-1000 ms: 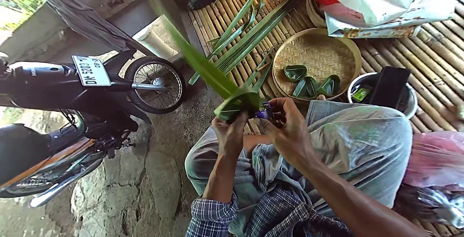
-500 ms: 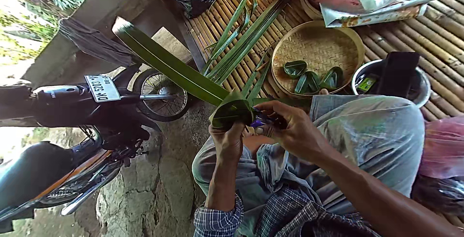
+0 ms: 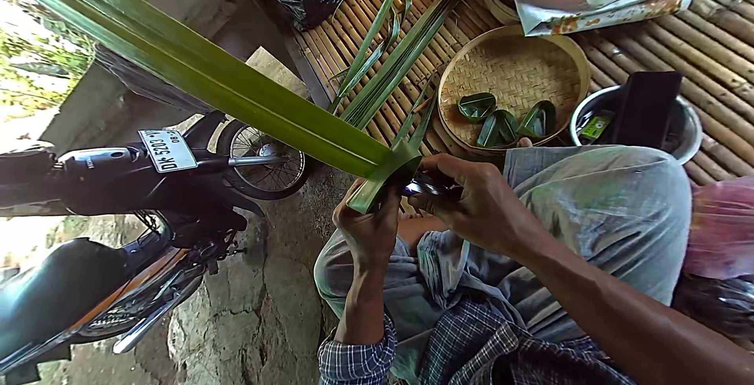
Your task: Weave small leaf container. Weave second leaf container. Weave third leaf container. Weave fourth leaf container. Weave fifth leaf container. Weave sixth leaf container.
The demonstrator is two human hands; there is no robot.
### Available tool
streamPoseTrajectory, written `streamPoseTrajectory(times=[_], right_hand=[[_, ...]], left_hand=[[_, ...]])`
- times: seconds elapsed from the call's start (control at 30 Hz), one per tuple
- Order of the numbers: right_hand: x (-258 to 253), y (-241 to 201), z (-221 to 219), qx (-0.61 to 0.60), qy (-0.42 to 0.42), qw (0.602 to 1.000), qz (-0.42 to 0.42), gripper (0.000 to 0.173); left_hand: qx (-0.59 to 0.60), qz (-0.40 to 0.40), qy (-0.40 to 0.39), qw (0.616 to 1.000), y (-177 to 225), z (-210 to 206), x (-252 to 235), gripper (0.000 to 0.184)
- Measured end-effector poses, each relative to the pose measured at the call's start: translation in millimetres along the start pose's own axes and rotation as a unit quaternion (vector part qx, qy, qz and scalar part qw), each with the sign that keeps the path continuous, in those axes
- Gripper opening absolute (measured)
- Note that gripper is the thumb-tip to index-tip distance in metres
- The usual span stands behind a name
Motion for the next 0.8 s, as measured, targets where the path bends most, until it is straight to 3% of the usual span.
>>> streamPoseTrajectory(times=[0.17, 0.3, 0.4, 0.57, 0.8], right_hand=[[-3.5, 2.7, 0.5, 0.005, 0.004, 1.0, -0.023, 0.027], [-5.1, 8.5, 2.9, -0.066, -0.005, 0.996, -0.065, 0.026], [-2.0, 8.4, 2.8, -0.045, 0.025, 0.996, -0.074, 0.028], [4.0, 1.5, -3.2, 0.04, 0.1, 0.994, -0.029, 0.034], [15.3, -26.0, -11.7, 0.115, 0.157, 0.977, 0.088, 0.043]], left_hand=[[-0.14, -0.061, 0.04, 0.987, 9.9, 2.5, 0.4, 0.017], [-0.172, -0.07, 0.04, 0.982, 9.4, 1.5, -0.8, 0.015], [-0.173, -0.065, 0.045, 0.982, 8.0, -1.2, 0.3, 0.015], [-0.098, -0.032, 0.049, 0.993, 3.5, -5.2, 1.0, 0.016], [0.144, 0.012, 0.074, 0.987, -9.3, 0.0, 7.2, 0.026]])
Point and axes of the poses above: each hand's wrist, its own x-axis away from the middle knuckle, its own z-axis out of the back of the hand, y = z × x, the point moved 7 cm from there along -x, towards the middle knuckle, and after that the axes turned 15 degrees about -x, right-handed, at the moved point
